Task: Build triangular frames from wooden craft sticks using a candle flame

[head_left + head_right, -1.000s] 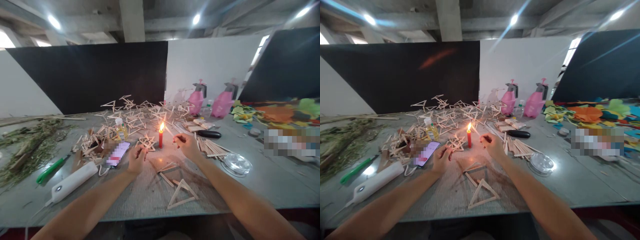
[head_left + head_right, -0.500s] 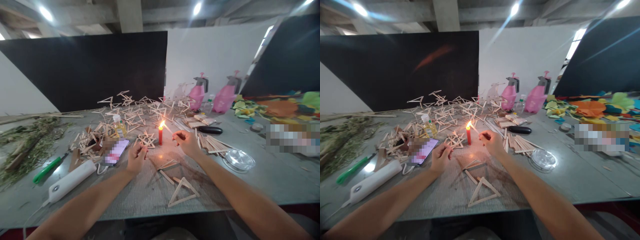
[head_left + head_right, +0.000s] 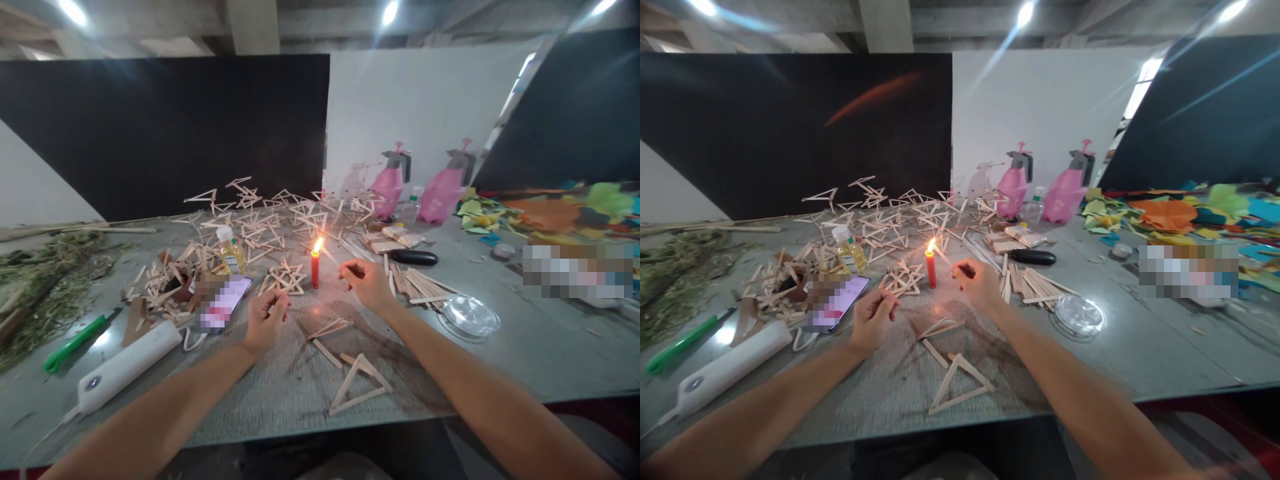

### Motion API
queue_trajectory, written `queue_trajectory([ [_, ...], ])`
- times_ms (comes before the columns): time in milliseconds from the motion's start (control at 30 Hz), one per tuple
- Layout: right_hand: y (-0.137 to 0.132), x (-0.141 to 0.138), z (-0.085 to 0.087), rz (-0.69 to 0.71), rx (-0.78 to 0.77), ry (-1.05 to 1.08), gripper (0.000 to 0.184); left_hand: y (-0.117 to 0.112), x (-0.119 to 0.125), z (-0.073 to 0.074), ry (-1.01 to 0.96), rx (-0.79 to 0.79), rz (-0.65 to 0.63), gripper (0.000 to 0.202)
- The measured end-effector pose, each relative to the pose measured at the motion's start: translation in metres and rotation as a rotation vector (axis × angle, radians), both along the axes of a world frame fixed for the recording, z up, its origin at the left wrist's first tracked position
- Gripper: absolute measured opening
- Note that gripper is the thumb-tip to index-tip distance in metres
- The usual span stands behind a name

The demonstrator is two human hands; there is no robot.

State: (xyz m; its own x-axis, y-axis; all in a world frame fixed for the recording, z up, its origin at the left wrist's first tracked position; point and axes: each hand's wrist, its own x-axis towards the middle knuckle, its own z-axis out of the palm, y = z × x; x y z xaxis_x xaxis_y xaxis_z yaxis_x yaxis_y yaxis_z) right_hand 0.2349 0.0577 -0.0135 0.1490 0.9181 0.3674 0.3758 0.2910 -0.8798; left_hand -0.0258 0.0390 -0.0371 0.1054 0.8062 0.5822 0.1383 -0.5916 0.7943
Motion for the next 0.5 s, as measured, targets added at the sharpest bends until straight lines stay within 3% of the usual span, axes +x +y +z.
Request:
queue_trajectory([
  [233,-0.001,-0.001,0.000,-0.005,0.005,-0.004,0.026,-0.035,0.006,0.003,-0.008,0.266,-0.150,0.026],
  [433,-0.004,-0.002,0.002,-0.001,0.019,0.016,0.024,-0.069,0.020,0.004,0.036,0.648,-0.347,0.027],
  [500,-0.005,0.000,0.002,0.002,0.019,0.025,0.024,-0.075,0.024,0.002,0.078,0.670,-0.366,0.026],
])
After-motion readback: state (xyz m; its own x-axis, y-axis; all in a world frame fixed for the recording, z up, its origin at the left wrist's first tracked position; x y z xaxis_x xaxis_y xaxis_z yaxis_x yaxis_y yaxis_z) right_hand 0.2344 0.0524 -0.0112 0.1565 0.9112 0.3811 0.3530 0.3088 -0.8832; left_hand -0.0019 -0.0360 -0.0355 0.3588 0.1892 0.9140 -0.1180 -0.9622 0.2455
